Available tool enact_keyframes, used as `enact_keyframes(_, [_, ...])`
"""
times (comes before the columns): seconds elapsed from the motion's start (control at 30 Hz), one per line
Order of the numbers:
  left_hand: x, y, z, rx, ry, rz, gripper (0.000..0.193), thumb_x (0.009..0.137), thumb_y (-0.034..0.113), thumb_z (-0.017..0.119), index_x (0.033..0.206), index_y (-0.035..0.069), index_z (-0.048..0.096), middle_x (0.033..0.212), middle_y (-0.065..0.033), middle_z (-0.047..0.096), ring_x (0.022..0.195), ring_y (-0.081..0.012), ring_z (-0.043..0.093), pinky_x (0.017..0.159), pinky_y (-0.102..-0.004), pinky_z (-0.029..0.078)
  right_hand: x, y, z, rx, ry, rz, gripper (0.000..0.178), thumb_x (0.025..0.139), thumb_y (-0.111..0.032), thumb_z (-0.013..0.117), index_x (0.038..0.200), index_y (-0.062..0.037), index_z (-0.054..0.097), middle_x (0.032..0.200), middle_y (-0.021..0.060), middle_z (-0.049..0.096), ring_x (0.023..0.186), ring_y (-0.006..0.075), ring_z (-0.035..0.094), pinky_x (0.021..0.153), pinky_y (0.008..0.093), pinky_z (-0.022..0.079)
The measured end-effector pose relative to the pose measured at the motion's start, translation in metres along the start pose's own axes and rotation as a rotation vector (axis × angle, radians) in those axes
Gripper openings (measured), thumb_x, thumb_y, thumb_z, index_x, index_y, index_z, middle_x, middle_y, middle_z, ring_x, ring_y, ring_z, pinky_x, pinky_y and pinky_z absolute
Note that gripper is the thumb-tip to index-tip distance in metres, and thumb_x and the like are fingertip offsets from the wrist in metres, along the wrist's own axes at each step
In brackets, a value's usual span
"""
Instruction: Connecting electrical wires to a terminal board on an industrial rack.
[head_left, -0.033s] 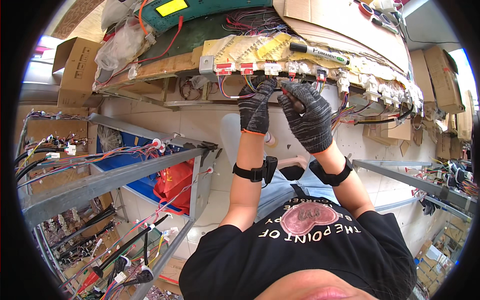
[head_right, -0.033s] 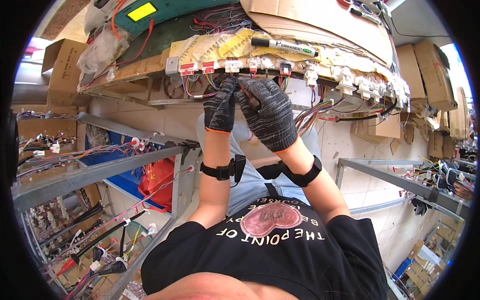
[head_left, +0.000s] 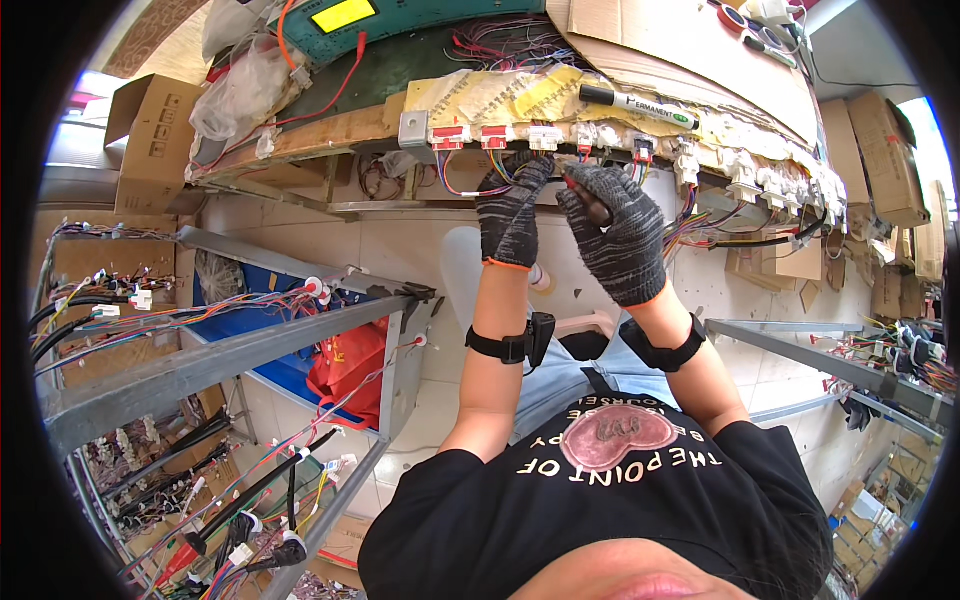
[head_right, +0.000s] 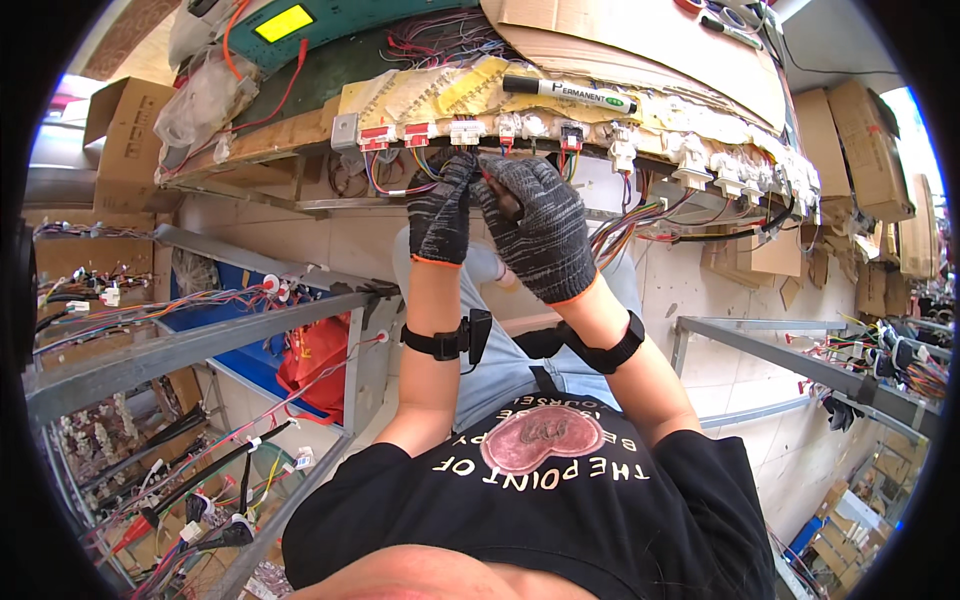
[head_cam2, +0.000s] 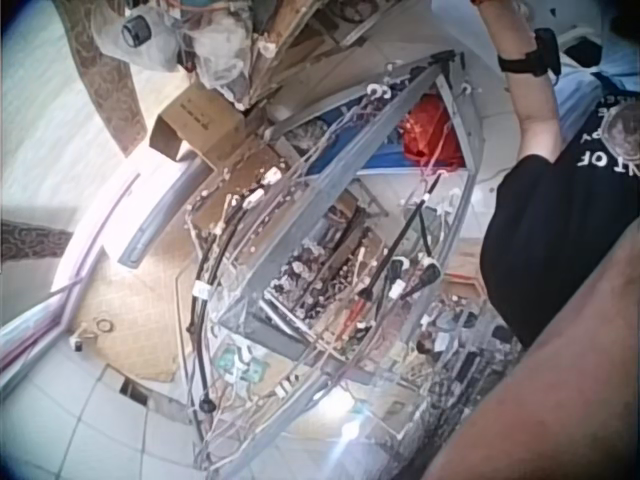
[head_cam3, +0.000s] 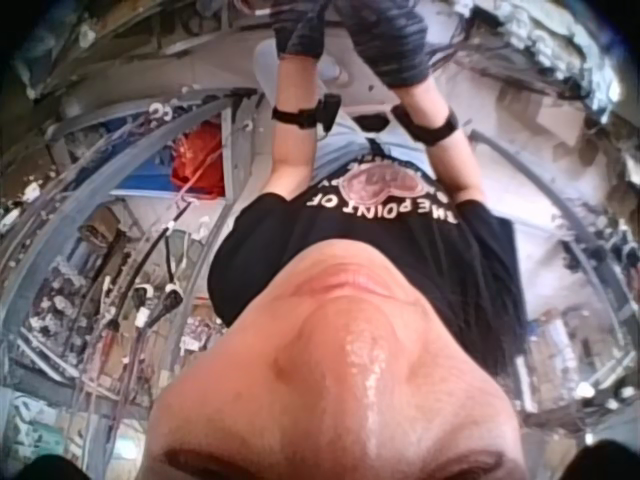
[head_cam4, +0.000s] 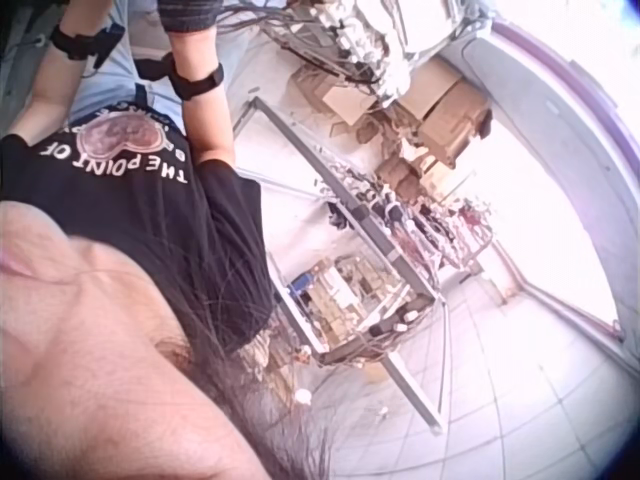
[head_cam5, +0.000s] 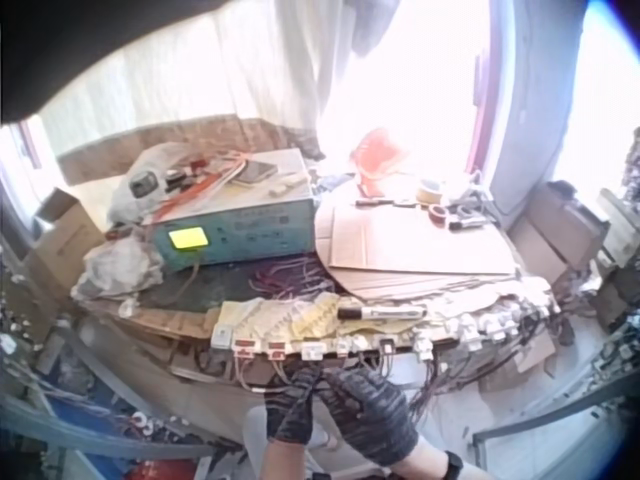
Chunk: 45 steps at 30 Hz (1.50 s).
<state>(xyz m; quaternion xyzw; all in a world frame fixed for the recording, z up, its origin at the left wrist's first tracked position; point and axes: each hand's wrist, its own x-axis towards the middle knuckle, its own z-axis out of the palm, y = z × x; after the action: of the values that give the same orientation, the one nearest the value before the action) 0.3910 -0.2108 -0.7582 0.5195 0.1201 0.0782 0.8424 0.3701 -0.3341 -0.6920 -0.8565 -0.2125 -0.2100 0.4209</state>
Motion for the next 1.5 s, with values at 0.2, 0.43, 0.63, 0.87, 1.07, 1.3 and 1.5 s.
enact_keyframes(0.2, [0.004, -0.001, 0.0, 0.102, 0.021, -0.034, 0.016, 0.078, 0.01, 0.064, 0.092, 0.001, 0.064, 0.088, -0.0027, 0.065, 0.078, -0.0118, 0.057, 0.072, -0.0284, 0.044, -0.004, -0.001, -0.001, -0.027, 0.004, 0.005, 0.023, 0.075, -0.004, 0.066, 0.097, -0.002, 0.062, 0.086, 0.0148, 0.062, 0.076, 0.0271, 0.062, 0.069, 0.0318, 0.049])
enact_keyframes(0.43, [0.0, 0.004, 0.007, 0.108, 0.098, -0.077, 0.018, 0.08, 0.01, 0.065, 0.095, 0.001, 0.064, 0.09, -0.003, 0.065, 0.079, -0.0114, 0.057, 0.074, -0.0276, 0.044, -0.005, -0.002, -0.002, -0.048, 0.008, 0.03, 0.022, 0.075, -0.005, 0.066, 0.096, -0.002, 0.062, 0.086, 0.0145, 0.063, 0.076, 0.0269, 0.062, 0.069, 0.0318, 0.049])
enact_keyframes(0.63, [0.008, -0.007, -0.002, 0.007, 0.023, 0.009, 0.019, 0.079, 0.01, 0.065, 0.096, 0.0, 0.063, 0.091, -0.0033, 0.065, 0.08, -0.0118, 0.058, 0.074, -0.0274, 0.045, -0.002, -0.004, -0.001, -0.057, 0.006, 0.021, 0.021, 0.075, -0.005, 0.065, 0.096, -0.0022, 0.062, 0.086, 0.0147, 0.062, 0.076, 0.028, 0.061, 0.068, 0.0322, 0.048])
enact_keyframes(0.87, [0.006, -0.01, -0.004, 0.095, -0.02, 0.039, 0.018, 0.078, 0.007, 0.066, 0.095, 0.004, 0.061, 0.088, -0.0015, 0.063, 0.076, -0.0114, 0.057, 0.069, -0.0272, 0.046, -0.003, -0.005, -0.002, -0.045, 0.039, -0.004, 0.021, 0.075, -0.002, 0.065, 0.096, -0.0018, 0.062, 0.085, 0.0143, 0.062, 0.075, 0.0278, 0.06, 0.068, 0.0315, 0.048])
enact_keyframes(1.07, [0.004, 0.004, -0.001, -0.387, -0.056, -0.074, 0.022, 0.078, -0.003, 0.06, 0.098, 0.005, 0.06, 0.09, -0.0026, 0.063, 0.079, -0.0112, 0.059, 0.071, -0.024, 0.048, 0.0, -0.005, 0.0, 0.003, 0.05, -0.024, 0.023, 0.072, -0.002, 0.063, 0.095, -0.0014, 0.06, 0.08, 0.0163, 0.059, 0.071, 0.0332, 0.056, 0.064, 0.0382, 0.046])
enact_keyframes(1.3, [0.009, -0.001, -0.001, -0.424, -0.102, -0.013, 0.022, 0.077, -0.005, 0.06, 0.095, 0.006, 0.059, 0.088, -0.0022, 0.062, 0.077, -0.0106, 0.058, 0.07, -0.0235, 0.047, 0.002, -0.006, -0.001, 0.012, 0.041, -0.012, 0.022, 0.072, -0.003, 0.064, 0.094, -0.0017, 0.06, 0.079, 0.0161, 0.059, 0.071, 0.0331, 0.056, 0.064, 0.0382, 0.046])
enact_keyframes(1.5, [0.008, -0.008, -0.007, -0.092, -0.12, 0.068, 0.019, 0.079, 0.002, 0.061, 0.098, 0.004, 0.06, 0.09, -0.0025, 0.062, 0.079, -0.0111, 0.058, 0.071, -0.0262, 0.047, 0.0, -0.002, -0.004, -0.044, 0.019, -0.029, 0.022, 0.075, -0.003, 0.066, 0.096, -0.0014, 0.062, 0.085, 0.0145, 0.062, 0.076, 0.0267, 0.06, 0.069, 0.0323, 0.048])
